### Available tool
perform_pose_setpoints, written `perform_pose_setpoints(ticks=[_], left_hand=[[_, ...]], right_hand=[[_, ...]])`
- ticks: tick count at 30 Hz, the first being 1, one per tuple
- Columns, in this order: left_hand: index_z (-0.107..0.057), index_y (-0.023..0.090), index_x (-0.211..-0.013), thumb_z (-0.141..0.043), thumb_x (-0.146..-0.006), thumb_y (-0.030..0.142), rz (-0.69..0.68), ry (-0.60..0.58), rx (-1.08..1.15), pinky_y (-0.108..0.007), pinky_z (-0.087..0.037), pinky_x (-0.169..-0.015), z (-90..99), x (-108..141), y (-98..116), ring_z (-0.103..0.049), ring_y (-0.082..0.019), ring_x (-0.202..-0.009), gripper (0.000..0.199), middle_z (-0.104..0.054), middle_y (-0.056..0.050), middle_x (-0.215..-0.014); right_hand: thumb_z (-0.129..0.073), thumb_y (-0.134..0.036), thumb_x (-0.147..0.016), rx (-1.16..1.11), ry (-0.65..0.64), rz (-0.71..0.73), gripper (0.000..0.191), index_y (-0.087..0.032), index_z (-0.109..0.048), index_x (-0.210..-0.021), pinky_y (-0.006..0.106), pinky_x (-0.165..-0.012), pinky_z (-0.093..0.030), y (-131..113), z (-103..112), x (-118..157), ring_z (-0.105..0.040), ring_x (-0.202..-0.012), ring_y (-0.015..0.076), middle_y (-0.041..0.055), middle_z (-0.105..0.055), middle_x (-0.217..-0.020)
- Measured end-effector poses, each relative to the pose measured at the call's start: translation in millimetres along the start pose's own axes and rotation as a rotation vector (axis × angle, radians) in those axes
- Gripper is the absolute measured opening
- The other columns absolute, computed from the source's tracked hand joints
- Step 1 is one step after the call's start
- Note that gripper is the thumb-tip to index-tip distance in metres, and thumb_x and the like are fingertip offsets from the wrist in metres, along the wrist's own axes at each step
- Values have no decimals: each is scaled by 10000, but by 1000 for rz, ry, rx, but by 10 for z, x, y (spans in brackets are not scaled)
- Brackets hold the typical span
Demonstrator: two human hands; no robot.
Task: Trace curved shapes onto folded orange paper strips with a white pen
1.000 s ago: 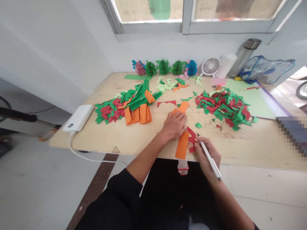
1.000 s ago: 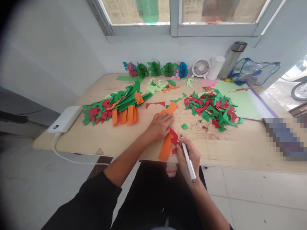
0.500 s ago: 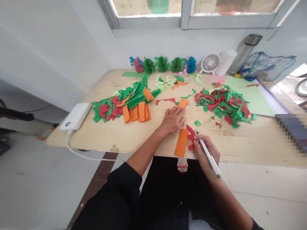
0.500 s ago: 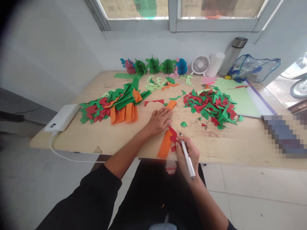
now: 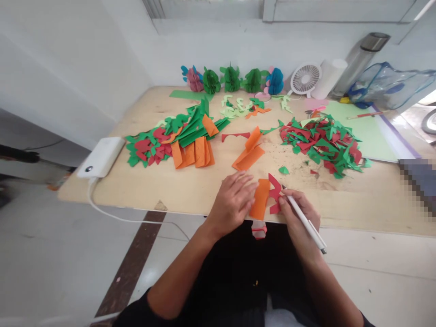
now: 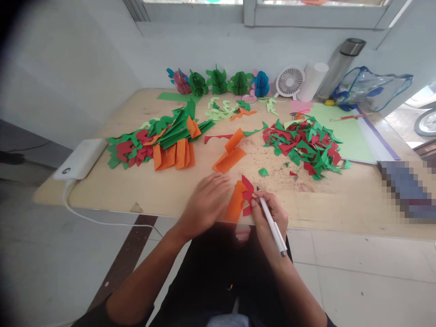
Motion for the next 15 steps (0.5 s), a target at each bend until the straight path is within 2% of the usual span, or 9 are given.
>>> perform_pose_setpoints(ticks=[3, 5, 11, 15], left_hand=[[-585, 194, -1291, -599, -910, 324, -21, -204, 32, -530, -341, -1131, -96, 185, 90, -441, -301, -1340, 402, -566, -113, -1392], [-605, 210, -1269, -636, -890, 331, -9, -250, 16, -538, -329, -1131, -141, 236, 111, -432, -308, -1338, 399, -557, -112, -1399], [-667, 223, -1161, -644, -871, 312, -7, -155, 35, -495, -365, -1089, -241, 157, 211, -493, -286, -1238, 304, -612, -93, -1295], [-682, 207, -1111, -624, -878, 314, 27, -82, 45, -469, -401, -1049, -256, 111, 236, -531, -272, -1166, 263, -646, -90, -1205]], right_hand=[[-695, -393, -790, 13, 3, -7, 218, -212, -699, -910, 225, -551, -487, 0, 13, 28, -601, -601, 120, 5, -702, -790], [-688, -391, -795, 34, -1, -4, 214, -211, -702, -911, 222, -552, -486, 0, 14, 35, -602, -615, 122, 10, -705, -801], [-653, -394, -826, 80, -23, 57, 225, -209, -692, -948, 230, -566, -498, -7, 17, 22, -616, -623, 125, 8, -705, -808], [-623, -373, -850, 200, -58, 126, 184, -226, -683, -942, 236, -563, -484, -24, 6, 27, -615, -607, 129, -3, -705, -765]])
Point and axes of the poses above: each hand's wrist, its own x-axis away from the middle knuckle, its own z-axis out of the back of the hand, y = z × x, the point moved 8 cm from there along -x, towards the middle knuckle
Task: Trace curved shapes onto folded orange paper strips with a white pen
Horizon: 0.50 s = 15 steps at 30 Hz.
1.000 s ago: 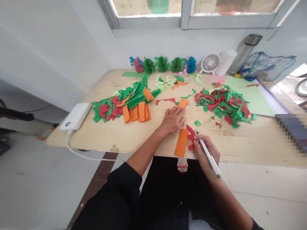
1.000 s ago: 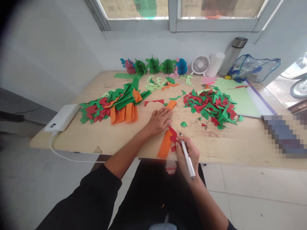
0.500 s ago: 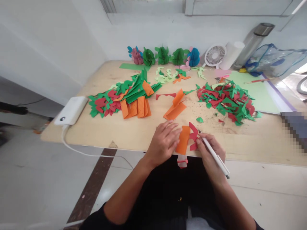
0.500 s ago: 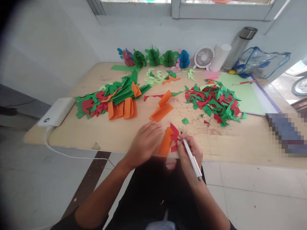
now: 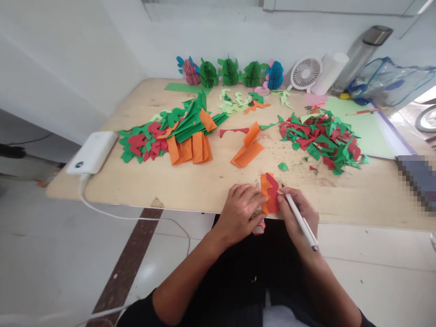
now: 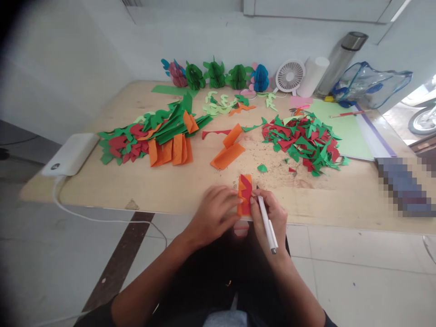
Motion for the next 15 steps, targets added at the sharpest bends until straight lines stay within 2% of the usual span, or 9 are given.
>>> perform_pose_setpoints(ticks=[7, 11, 15], left_hand=[[-684, 197, -1047, -622, -878, 336, 8, 41, 1, -479, -399, -1055, 14, 13, -7, -529, -279, -1166, 228, -655, -92, -1191], [-683, 196, -1056, -569, -916, 334, -7, 57, 1, -481, -398, -1050, 9, 21, -13, -530, -277, -1153, 227, -654, -95, -1183], [-682, 195, -1053, -568, -921, 333, -12, 56, 14, -482, -396, -1046, 5, 18, -17, -530, -277, -1146, 223, -655, -95, -1174]], right_hand=[[-561, -349, -895, 271, -30, 150, 160, -248, -678, -939, 306, -682, -507, -61, -49, 35, -672, -698, 179, 21, -747, -842], [-548, -339, -911, 304, -33, 213, 159, -247, -672, -949, 313, -722, -508, -101, -19, 72, -678, -728, 180, 22, -748, -853], [-569, -357, -901, 285, -44, 180, 158, -254, -677, -952, 296, -672, -503, -78, 35, 93, -682, -690, 175, 6, -744, -797]])
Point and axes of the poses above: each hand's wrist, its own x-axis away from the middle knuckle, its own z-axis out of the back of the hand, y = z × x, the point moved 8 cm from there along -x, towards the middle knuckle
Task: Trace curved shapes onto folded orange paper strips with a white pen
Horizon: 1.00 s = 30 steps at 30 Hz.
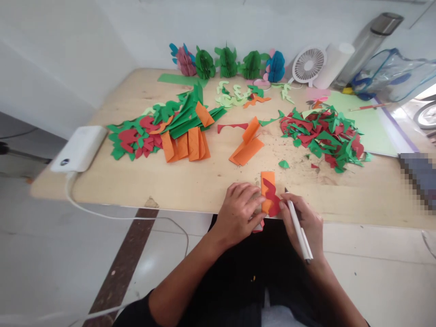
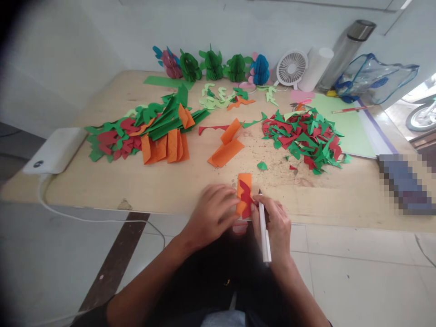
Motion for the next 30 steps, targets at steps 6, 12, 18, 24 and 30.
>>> perform_pose_setpoints(ticks=[6, 12, 18, 24, 30], left_hand=[[-678, 182, -1070, -557, -925, 328, -13, 9, 1, -483, -402, -1040, 18, 1, 15, -536, -280, -1146, 239, -659, -103, -1173], [-666, 175, -1083, -455, -981, 263, -33, 20, 31, -451, -426, -1002, 48, -15, 34, -565, -252, -1098, 249, -696, -82, -1103], [-677, 190, -1055, -466, -977, 217, -49, -4, 31, -444, -429, -1011, 44, -29, 40, -576, -236, -1112, 226, -705, -70, -1094], [-661, 176, -1047, -481, -965, 200, -55, 45, 64, -435, -445, -1001, 57, -13, 52, -595, -224, -1061, 199, -714, -64, -1073], [-655, 185, -1094, -470, -958, 206, -46, 15, 15, -442, -457, -979, 24, -14, 62, -592, -237, -1051, 231, -700, -77, -1061]], right_hand=[[-569, -365, -901, -4, 24, -50, 165, -255, -683, -944, 280, -640, -490, 14, -44, -38, -676, -686, 174, 3, -745, -799], [-539, -340, -923, 69, 86, 1, 179, -237, -684, -946, 296, -685, -490, -9, -107, -85, -654, -680, 173, 23, -736, -808], [-520, -308, -927, 103, 114, 58, 180, -232, -683, -928, 305, -713, -495, -38, -139, -100, -653, -718, 180, 42, -742, -840], [-520, -245, -917, 132, 121, 129, 153, -219, -670, -901, 303, -711, -480, -105, -129, -66, -651, -683, 170, 40, -738, -800], [-520, -189, -917, 159, 127, 219, 128, -207, -647, -914, 319, -757, -453, -143, -152, 1, -673, -712, 176, 27, -728, -763]])
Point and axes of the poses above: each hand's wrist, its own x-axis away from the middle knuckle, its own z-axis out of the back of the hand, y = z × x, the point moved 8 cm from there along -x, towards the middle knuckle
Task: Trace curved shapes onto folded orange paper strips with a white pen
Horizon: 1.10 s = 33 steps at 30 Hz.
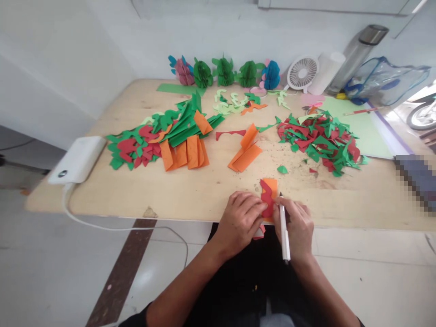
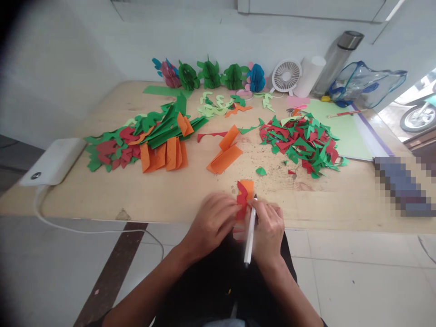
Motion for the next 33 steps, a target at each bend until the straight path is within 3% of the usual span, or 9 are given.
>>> perform_pose_setpoints(ticks=[10, 16, 24, 33], left_hand=[[-657, 176, -1027, -453, -971, 196, -18, -47, -28, -433, -450, -943, -8, -48, 35, -582, -232, -1004, 211, -680, -77, -1036], [-653, 187, -1011, -454, -969, 210, -36, -77, -16, -431, -434, -941, -24, -65, 23, -571, -231, -993, 205, -677, -73, -1030], [-648, 180, -1013, -484, -961, 285, 1, -88, 37, -448, -425, -954, -30, -68, 13, -567, -253, -1013, 202, -666, -87, -1069], [-635, 182, -1109, -514, -939, 236, 24, -95, 70, -429, -432, -963, 0, -98, -97, -572, -242, -1053, 216, -677, -76, -1094]], right_hand=[[-526, -186, -926, 23, 7, 41, 117, -205, -642, -931, 314, -737, -435, -25, 14, 18, -644, -687, 174, 23, -714, -756], [-532, -165, -930, 30, 47, 87, 151, -197, -624, -1046, 320, -745, -431, -68, 97, -63, -645, -748, 186, 36, -720, -820], [-514, -172, -941, 54, 2, 139, 183, -183, -621, -1088, 321, -760, -425, -74, 20, -164, -629, -780, 195, 51, -720, -846], [-521, -159, -938, 25, -34, 155, 201, -169, -623, -1112, 324, -718, -410, -40, -70, -87, -609, -764, 201, 42, -707, -825]])
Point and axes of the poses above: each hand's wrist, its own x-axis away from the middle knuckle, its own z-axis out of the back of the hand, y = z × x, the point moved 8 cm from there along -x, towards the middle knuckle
